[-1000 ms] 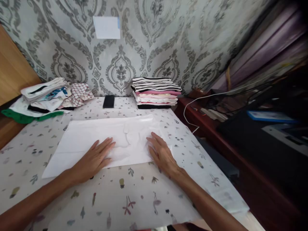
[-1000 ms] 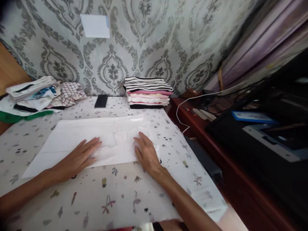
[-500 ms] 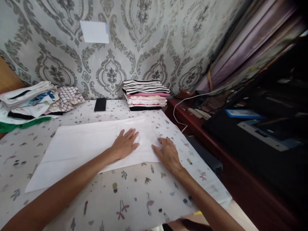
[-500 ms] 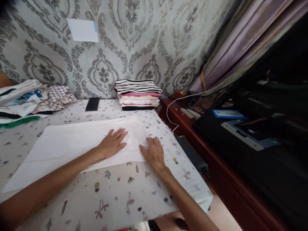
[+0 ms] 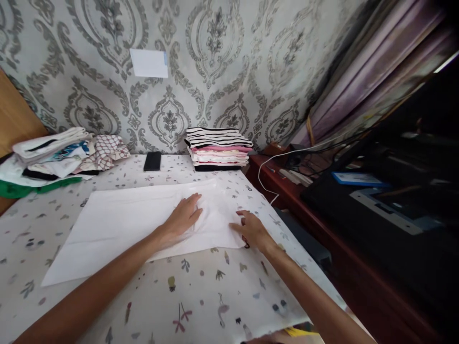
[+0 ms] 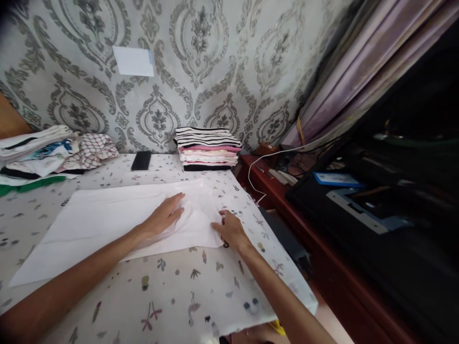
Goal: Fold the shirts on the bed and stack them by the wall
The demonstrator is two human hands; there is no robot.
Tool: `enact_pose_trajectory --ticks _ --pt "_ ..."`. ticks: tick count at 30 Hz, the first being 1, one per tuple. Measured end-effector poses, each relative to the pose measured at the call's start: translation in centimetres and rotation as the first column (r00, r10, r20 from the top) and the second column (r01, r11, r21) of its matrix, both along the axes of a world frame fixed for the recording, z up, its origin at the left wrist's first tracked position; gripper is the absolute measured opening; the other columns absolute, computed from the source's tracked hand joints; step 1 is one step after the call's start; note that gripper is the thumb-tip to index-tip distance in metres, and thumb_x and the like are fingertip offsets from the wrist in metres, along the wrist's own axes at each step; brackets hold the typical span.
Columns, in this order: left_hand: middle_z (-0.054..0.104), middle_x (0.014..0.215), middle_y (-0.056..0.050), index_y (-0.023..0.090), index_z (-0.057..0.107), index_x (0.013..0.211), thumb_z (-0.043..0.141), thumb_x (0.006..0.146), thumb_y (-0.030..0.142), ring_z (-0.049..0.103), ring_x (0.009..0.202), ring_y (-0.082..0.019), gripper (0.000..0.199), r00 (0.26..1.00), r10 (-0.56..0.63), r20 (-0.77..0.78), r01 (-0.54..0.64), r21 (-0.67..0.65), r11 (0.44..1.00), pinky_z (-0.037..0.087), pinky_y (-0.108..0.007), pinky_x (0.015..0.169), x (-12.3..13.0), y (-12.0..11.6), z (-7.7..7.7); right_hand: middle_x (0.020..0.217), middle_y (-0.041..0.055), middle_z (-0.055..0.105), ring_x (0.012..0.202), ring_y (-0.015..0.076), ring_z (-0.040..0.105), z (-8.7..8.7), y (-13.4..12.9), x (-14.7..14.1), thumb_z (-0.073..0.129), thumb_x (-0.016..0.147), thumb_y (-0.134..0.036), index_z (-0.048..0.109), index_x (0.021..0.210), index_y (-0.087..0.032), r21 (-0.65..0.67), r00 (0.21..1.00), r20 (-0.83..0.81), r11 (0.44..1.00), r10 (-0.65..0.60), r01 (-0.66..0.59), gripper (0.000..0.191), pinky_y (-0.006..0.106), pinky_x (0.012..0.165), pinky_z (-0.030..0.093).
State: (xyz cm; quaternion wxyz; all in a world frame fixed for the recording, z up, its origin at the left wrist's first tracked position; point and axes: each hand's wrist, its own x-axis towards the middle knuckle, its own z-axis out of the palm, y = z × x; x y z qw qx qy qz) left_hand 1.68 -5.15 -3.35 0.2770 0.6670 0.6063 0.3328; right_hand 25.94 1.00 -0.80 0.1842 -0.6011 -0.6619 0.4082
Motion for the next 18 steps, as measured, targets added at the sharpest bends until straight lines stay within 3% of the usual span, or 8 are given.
enact_pose_trajectory --ticks 2,3,5,8,10,14,18 --pt "0.046 0.155 -0.012 0.023 0.051 0.139 0.052 0.095 0.037 0.040 0.145 -0.025 0.046 0.926 0.154 0.345 -0.164 0.000 0.987 0.026 -0.041 0.121 -0.3 0.4 0.3 0.058 -0.0077 0.049 0.044 0.0091 0.041 0.0 0.3 -0.3 0.077 0.066 -0.027 0.060 0.097 -0.017 -0.191 0.941 -0.327 0.981 -0.088 0.025 0.037 0.023 0.043 0.031" --pt "0.051 0.150 -0.012 0.023 0.056 0.133 0.056 0.094 0.035 0.044 0.141 -0.026 0.041 0.830 0.232 0.507 -0.251 -0.031 0.967 0.030 -0.040 0.119 -0.5 0.7 0.6 0.055 -0.0094 0.045 0.041 0.0072 0.036 0.0 0.3 -0.5 0.079 0.063 -0.027 0.058 0.089 -0.019 -0.271 0.877 -0.462 0.963 -0.134 0.004 0.035 0.022 0.040 0.026" --pt "0.057 0.143 -0.013 0.022 0.060 0.122 0.059 0.092 0.033 0.051 0.136 -0.026 0.032 0.565 0.361 0.742 -0.371 -0.163 0.914 0.037 -0.039 0.114 -0.9 1.2 1.3 0.051 -0.0113 0.041 0.039 0.0048 0.031 0.2 0.3 -1.1 0.082 0.058 -0.026 0.053 0.079 -0.020 -0.368 0.743 -0.634 0.929 -0.215 -0.045 0.036 0.019 0.037 0.020" --pt "0.057 0.140 -0.016 0.020 0.059 0.116 0.054 0.097 0.034 0.055 0.131 -0.025 0.024 0.201 0.489 0.849 -0.336 -0.409 0.848 0.045 -0.038 0.107 -1.4 1.4 2.4 0.053 -0.0102 0.048 0.041 0.0047 0.035 0.6 -0.1 -2.6 0.082 0.054 -0.020 0.057 0.082 -0.021 -0.433 0.616 -0.720 0.901 -0.319 -0.039 0.038 0.017 0.037 0.023" --pt "0.054 0.143 -0.017 0.018 0.058 0.118 0.049 0.100 0.038 0.054 0.132 -0.024 0.028 0.063 0.538 0.841 -0.255 -0.507 0.823 0.048 -0.036 0.103 -1.6 1.2 2.8 0.061 -0.0080 0.057 0.045 0.0061 0.043 0.8 -0.5 -3.9 0.081 0.054 -0.017 0.062 0.092 -0.022 -0.453 0.573 -0.737 0.891 -0.359 -0.025 0.043 0.017 0.039 0.029" --pt "0.048 0.147 -0.022 0.013 0.051 0.131 0.045 0.101 0.044 0.051 0.135 -0.028 0.044 -0.025 0.540 0.842 -0.197 -0.533 0.823 0.053 -0.036 0.097 -1.9 0.7 2.9 0.067 -0.0056 0.062 0.050 0.0084 0.048 1.3 -1.7 -6.7 0.079 0.057 -0.018 0.066 0.102 -0.023 -0.421 0.562 -0.786 0.889 -0.257 -0.182 0.046 0.018 0.043 0.033" --pt "0.047 0.147 -0.024 0.015 0.046 0.140 0.044 0.098 0.053 0.054 0.130 -0.033 0.057 -0.024 0.530 0.848 -0.157 -0.527 0.835 0.056 -0.043 0.090 -2.9 0.7 2.5 0.059 -0.0084 0.054 0.042 0.0039 0.032 1.8 -3.3 -9.8 0.079 0.059 -0.021 0.065 0.111 -0.019 -0.349 0.546 -0.832 0.857 -0.097 -0.380 0.054 0.018 0.038 0.017"
